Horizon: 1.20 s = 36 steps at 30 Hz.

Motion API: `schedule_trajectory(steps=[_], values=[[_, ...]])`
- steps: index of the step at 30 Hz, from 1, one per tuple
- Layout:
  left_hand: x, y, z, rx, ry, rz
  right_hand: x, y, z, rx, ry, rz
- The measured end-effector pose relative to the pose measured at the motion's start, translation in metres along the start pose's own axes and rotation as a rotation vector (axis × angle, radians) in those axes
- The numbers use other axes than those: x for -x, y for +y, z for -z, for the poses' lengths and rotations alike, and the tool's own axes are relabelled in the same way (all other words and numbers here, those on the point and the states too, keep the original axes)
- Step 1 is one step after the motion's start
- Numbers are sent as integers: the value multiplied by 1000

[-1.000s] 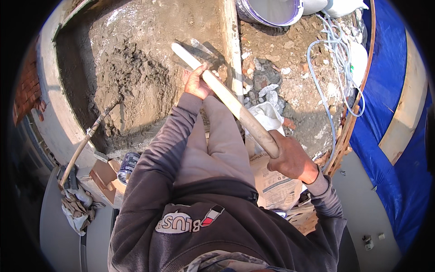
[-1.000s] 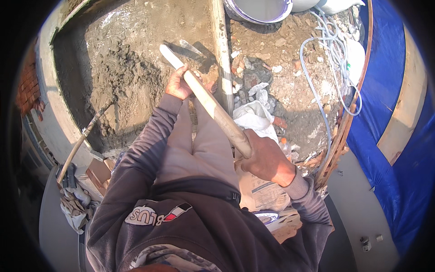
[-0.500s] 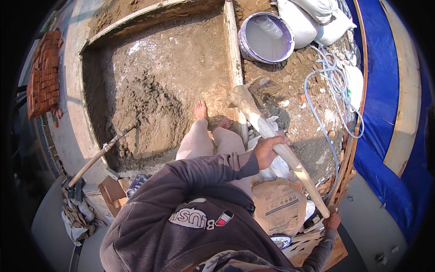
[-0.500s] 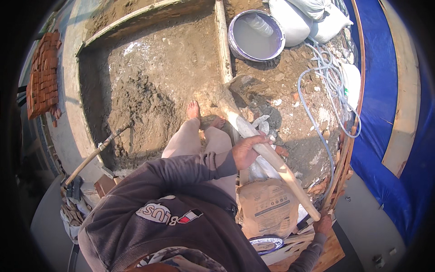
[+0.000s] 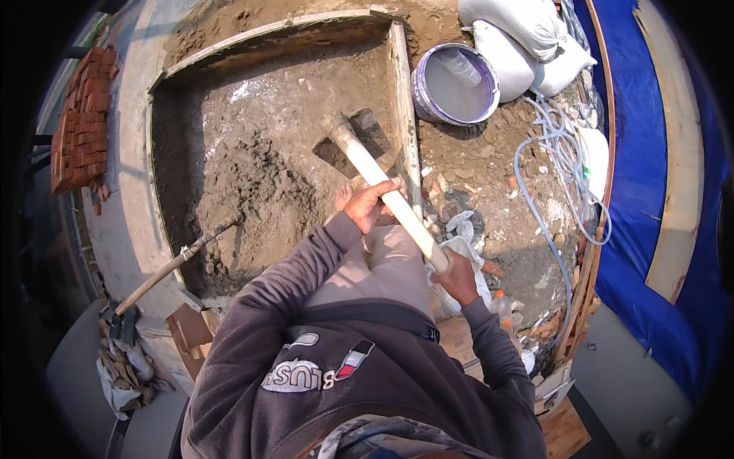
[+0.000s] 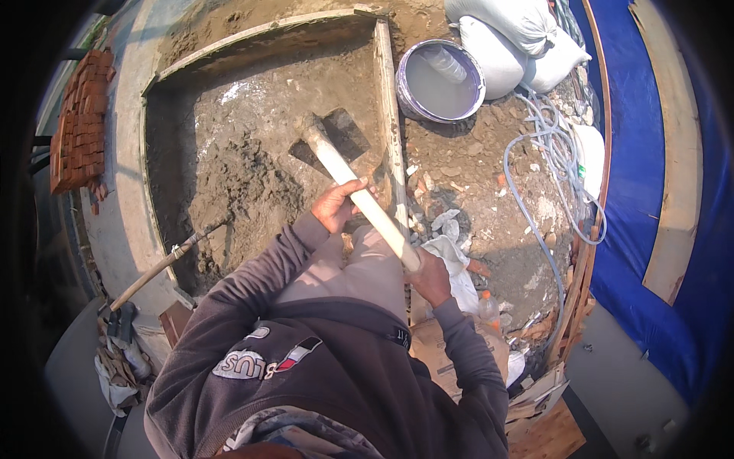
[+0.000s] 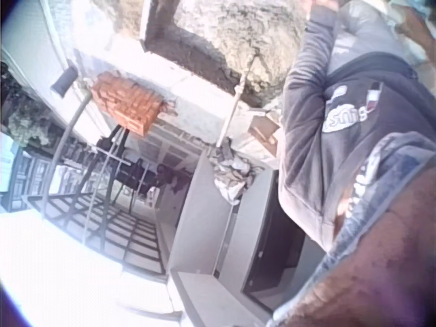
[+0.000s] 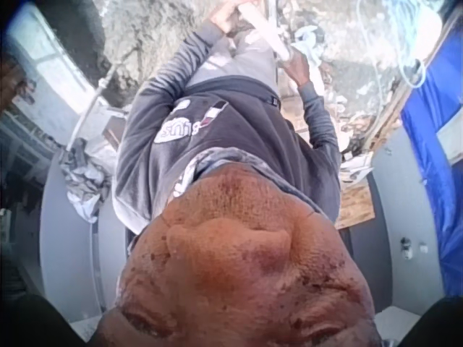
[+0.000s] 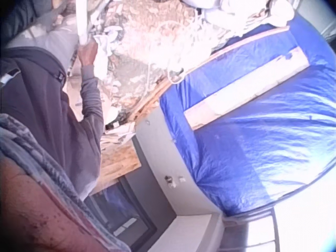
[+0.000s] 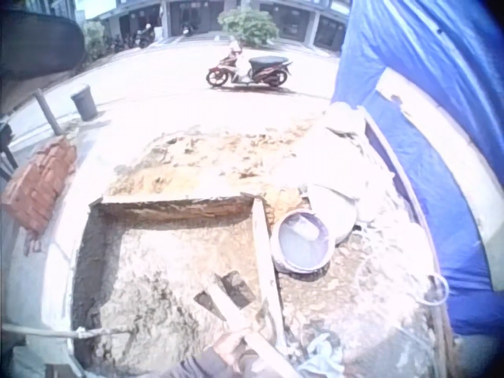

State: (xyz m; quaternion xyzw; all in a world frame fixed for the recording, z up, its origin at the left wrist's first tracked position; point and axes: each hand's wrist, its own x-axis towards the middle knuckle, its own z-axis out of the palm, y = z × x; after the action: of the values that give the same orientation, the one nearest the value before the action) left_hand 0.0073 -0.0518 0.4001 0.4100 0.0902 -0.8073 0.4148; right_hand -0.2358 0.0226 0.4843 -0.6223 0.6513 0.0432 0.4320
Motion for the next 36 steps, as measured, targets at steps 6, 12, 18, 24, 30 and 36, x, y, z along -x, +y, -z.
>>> schedule_trajectory(steps=[6,12,18,24,30,36], values=[[50,39,139,-182,116,-198,-10,16,51,196,12,-34],[153,6,293,-97,691,-331,-41,46,64,588,0,-252],[233,-74,361,-18,910,-285,-86,71,71,697,-106,-301],[231,-108,336,43,873,-141,-96,81,71,768,-62,-282],[204,-107,304,7,675,-194,-113,32,63,885,-108,-178],[188,-104,289,24,687,-220,-118,-4,60,951,-110,-162]])
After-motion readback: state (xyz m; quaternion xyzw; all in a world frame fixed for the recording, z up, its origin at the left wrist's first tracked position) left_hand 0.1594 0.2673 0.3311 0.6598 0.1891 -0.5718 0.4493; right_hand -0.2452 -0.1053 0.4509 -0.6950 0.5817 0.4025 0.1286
